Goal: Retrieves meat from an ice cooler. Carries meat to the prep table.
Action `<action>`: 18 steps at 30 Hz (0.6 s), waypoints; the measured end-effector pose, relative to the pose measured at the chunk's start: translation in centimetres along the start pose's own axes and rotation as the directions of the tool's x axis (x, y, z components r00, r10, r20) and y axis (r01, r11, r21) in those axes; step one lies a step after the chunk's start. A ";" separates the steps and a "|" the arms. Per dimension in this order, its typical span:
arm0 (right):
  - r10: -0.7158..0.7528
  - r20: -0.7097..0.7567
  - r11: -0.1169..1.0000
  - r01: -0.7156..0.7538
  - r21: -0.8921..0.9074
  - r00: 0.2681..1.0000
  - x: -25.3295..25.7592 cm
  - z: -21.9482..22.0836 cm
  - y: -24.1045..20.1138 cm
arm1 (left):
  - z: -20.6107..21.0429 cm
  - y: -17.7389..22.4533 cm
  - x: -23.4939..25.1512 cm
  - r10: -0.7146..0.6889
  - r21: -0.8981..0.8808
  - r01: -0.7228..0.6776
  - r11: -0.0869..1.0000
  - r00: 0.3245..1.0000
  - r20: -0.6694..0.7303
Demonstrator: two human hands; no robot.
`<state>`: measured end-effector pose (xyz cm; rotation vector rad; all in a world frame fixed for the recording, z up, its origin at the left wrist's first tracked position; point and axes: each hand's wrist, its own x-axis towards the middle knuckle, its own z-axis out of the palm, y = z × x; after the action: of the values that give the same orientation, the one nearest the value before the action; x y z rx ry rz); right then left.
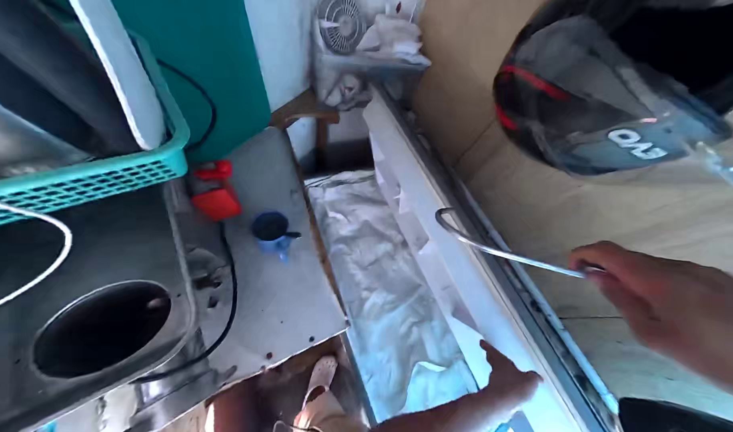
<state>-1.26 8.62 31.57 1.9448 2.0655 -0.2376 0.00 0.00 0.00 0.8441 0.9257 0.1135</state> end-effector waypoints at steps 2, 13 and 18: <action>0.079 0.093 0.993 -0.070 -0.095 0.993 0.9 2.7 -0.2 | -0.4 0.3 0.1 -0.038 0.003 0.038 0.999 0.999 0.035; 0.230 0.709 0.958 -0.028 -0.284 0.667 8.8 12.8 2.5 | -0.4 -0.8 0.4 0.057 -0.087 -0.053 0.995 0.998 0.036; 0.363 0.624 0.911 -0.125 -0.392 0.692 10.5 14.1 7.3 | -0.4 -0.6 0.8 0.074 -0.121 -0.067 0.990 0.996 0.047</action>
<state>6.94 14.63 15.42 1.5704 1.2432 -0.4511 0.05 0.18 -1.13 0.7657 0.8331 0.2057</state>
